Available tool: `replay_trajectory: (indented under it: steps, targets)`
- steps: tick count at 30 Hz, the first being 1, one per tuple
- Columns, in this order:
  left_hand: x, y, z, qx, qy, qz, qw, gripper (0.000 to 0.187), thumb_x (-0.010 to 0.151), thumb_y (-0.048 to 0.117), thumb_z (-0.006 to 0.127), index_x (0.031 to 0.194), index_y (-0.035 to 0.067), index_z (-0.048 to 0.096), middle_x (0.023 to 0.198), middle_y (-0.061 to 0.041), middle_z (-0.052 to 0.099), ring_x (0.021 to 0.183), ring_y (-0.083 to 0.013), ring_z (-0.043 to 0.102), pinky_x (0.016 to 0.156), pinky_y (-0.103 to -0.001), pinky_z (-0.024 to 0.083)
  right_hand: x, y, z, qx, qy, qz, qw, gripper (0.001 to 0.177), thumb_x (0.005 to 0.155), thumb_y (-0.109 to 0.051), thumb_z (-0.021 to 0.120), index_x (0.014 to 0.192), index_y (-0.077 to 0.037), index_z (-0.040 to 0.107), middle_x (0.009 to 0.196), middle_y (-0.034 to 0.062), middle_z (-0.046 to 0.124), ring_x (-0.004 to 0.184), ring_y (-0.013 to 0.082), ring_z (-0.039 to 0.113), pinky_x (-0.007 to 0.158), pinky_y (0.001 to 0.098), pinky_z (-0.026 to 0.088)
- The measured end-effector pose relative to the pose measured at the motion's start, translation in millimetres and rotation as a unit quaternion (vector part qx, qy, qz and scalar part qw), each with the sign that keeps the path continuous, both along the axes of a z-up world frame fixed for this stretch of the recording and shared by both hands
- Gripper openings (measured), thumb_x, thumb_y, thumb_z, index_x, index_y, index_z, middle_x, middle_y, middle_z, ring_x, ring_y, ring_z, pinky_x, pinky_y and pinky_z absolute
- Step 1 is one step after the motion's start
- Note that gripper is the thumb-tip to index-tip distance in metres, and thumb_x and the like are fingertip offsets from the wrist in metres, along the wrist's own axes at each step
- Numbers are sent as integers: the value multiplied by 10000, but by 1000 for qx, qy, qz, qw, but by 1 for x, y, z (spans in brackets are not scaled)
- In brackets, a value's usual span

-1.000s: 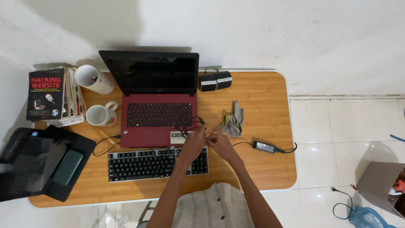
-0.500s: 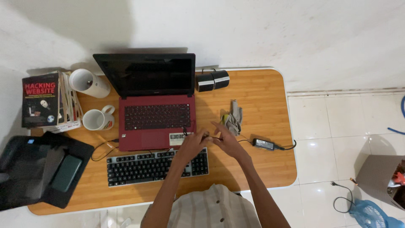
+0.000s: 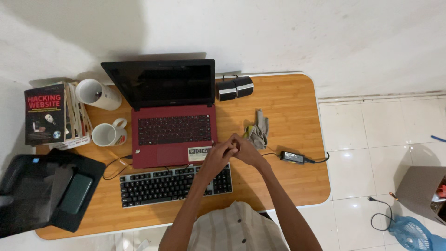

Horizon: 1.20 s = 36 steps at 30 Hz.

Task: The person cleans a wooden desk using a cloth. They wipe the surface around a laptop, keyboard, and tablet, moving items aside as needed. They also wipe the tablet and laptop surfaces and organize cables.

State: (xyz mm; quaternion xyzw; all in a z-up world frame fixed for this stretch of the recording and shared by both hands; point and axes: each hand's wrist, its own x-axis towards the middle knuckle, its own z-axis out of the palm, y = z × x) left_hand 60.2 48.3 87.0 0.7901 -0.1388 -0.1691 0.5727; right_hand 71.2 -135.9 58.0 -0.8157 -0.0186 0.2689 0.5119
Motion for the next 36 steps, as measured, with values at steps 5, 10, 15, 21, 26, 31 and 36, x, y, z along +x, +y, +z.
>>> replay_trajectory:
  steps: [5, 10, 15, 21, 26, 31, 36]
  targets:
    - [9, -13, -5, 84, -290, 118, 946, 240, 972, 259, 655, 991, 20, 667, 997, -177, 600, 990, -352, 527, 873, -441, 427, -8, -1, 2, 37, -19, -74, 996, 194, 939, -99, 707, 1094, -14, 629, 832, 105, 713, 659, 179, 622, 590, 360, 500]
    - [21, -14, -2, 152, -167, 32, 974, 303, 1033, 357, 613, 1041, 54, 601, 885, -143, 652, 864, -324, 646, 901, -507, 482, -11, -9, 4, -1, -115, -36, 993, 206, 918, -62, 707, 1097, 5, 628, 828, 156, 681, 711, 210, 643, 643, 353, 527]
    - [26, -13, -14, 68, 61, 5, 996, 417, 1024, 427, 532, 1229, 64, 506, 794, -120, 711, 650, -296, 702, 562, -432, 504, -6, -14, 10, -46, -124, -53, 990, 225, 912, -130, 742, 1081, -16, 647, 850, 145, 724, 734, 230, 693, 665, 353, 541]
    - [31, -6, -64, -112, -7, 130, 985, 345, 1104, 376, 573, 1182, 40, 551, 1076, -132, 621, 1077, -227, 616, 939, -365, 480, -10, -44, -33, -127, -218, -15, 968, 372, 917, -224, 728, 1223, -42, 619, 1173, 152, 692, 946, 327, 660, 826, 458, 534]
    - [36, 12, -80, -110, 97, 162, 976, 384, 1070, 439, 551, 1158, 66, 548, 989, -81, 557, 943, -197, 578, 890, -349, 496, -42, -87, -96, -387, -326, -30, 862, 341, 965, -288, 624, 1218, -60, 635, 1269, 182, 638, 1236, 399, 553, 1064, 676, 297]
    - [37, 13, -65, -102, 132, 235, 958, 335, 1043, 408, 575, 1136, 86, 578, 920, -54, 540, 820, -166, 507, 765, -342, 453, -55, -110, -117, -401, -233, -64, 884, 281, 1056, -244, 545, 1263, -63, 602, 1344, 150, 594, 1321, 369, 510, 1191, 662, 307]
    - [34, 29, -64, -175, 115, 277, 938, 292, 1045, 365, 619, 1124, 85, 599, 734, -3, 420, 567, -93, 317, 512, -281, 335, -51, -112, -96, -425, -380, -111, 814, 323, 1012, -142, 563, 1321, -50, 587, 1424, 253, 505, 1338, 483, 452, 1137, 635, 358]
